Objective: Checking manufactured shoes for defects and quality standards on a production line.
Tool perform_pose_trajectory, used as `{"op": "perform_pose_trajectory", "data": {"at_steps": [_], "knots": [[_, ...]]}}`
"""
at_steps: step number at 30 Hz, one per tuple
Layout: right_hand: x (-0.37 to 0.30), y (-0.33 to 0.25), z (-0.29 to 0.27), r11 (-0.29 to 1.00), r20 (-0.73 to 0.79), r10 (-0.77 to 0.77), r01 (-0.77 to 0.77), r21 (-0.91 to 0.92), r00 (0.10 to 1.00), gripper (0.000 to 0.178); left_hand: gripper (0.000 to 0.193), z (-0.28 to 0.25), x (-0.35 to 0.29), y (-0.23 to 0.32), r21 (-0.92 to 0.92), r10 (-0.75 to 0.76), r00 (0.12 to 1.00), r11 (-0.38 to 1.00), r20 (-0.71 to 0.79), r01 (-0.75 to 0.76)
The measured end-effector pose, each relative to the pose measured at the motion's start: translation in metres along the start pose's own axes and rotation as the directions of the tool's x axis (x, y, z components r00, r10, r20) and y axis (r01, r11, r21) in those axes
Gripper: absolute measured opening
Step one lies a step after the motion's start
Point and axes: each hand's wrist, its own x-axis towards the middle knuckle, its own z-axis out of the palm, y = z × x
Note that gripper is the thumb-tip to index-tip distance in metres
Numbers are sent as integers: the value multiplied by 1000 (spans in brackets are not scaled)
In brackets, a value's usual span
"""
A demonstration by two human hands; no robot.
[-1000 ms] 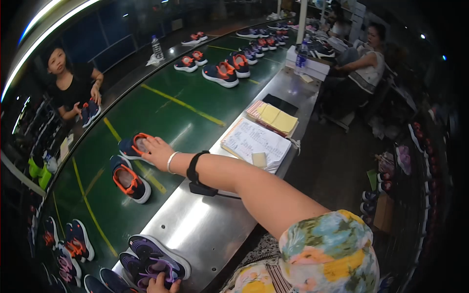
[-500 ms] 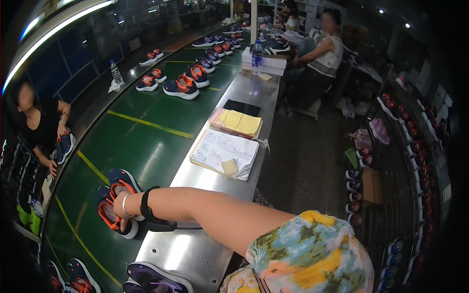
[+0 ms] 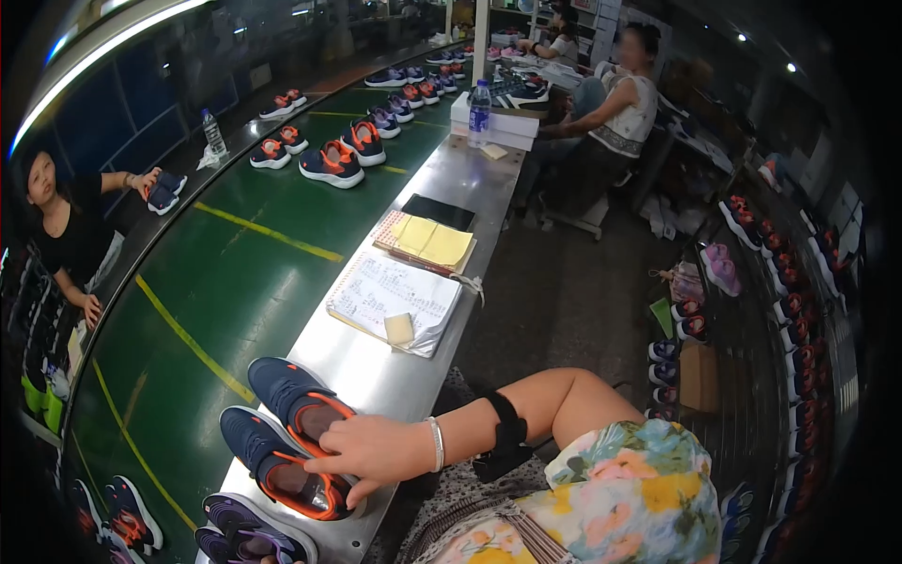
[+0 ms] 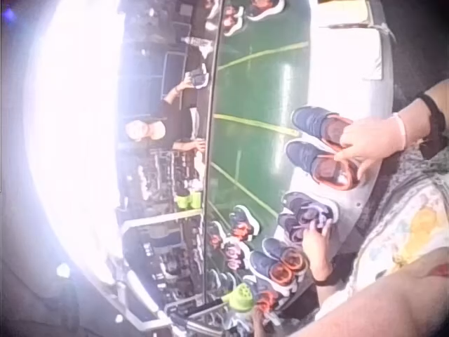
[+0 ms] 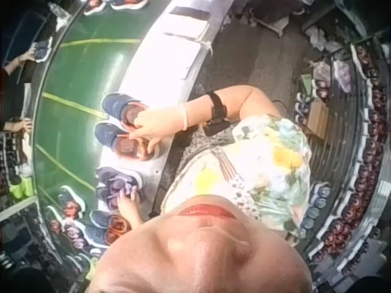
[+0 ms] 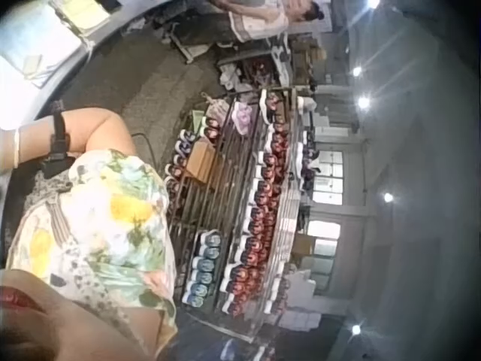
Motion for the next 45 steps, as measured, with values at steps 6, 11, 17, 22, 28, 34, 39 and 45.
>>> {"op": "perform_pose_trajectory", "data": {"at_steps": [6, 11, 17, 22, 28, 34, 39, 45], "knots": [[-52, 62, 3, 929, -446, 344, -369, 31, 827, 37, 49, 2, -7, 0, -10, 89, 990, 996, -113, -91], [-76, 84, 41, 856, -291, 515, -499, 133, 806, 22, 52, -9, -5, -4, 32, 154, 982, 988, -105, -152], [-66, 83, 48, 777, -348, 629, -578, 250, 695, 15, 51, 5, -10, -18, 82, 197, 967, 979, -160, -186], [-63, 81, 47, 808, -414, 564, -582, 97, 714, 12, 52, 15, -4, -20, 91, 244, 936, 969, -255, -228], [-62, 81, 50, 805, -432, 552, -590, 56, 713, 11, 51, 20, -6, -21, 37, 166, 952, 986, -256, -162], [-62, 81, 51, 813, -444, 535, -580, 42, 719, 11, 50, 25, -3, -23, 34, 155, 948, 988, -278, -152], [-62, 80, 50, 803, -432, 549, -596, 33, 716, 11, 50, 25, -3, -23, 5, 163, 940, 986, -300, -169], [-62, 80, 49, 801, -439, 548, -598, 30, 712, 12, 51, 26, -3, -22, -4, 183, 925, 981, -332, -195]]}}
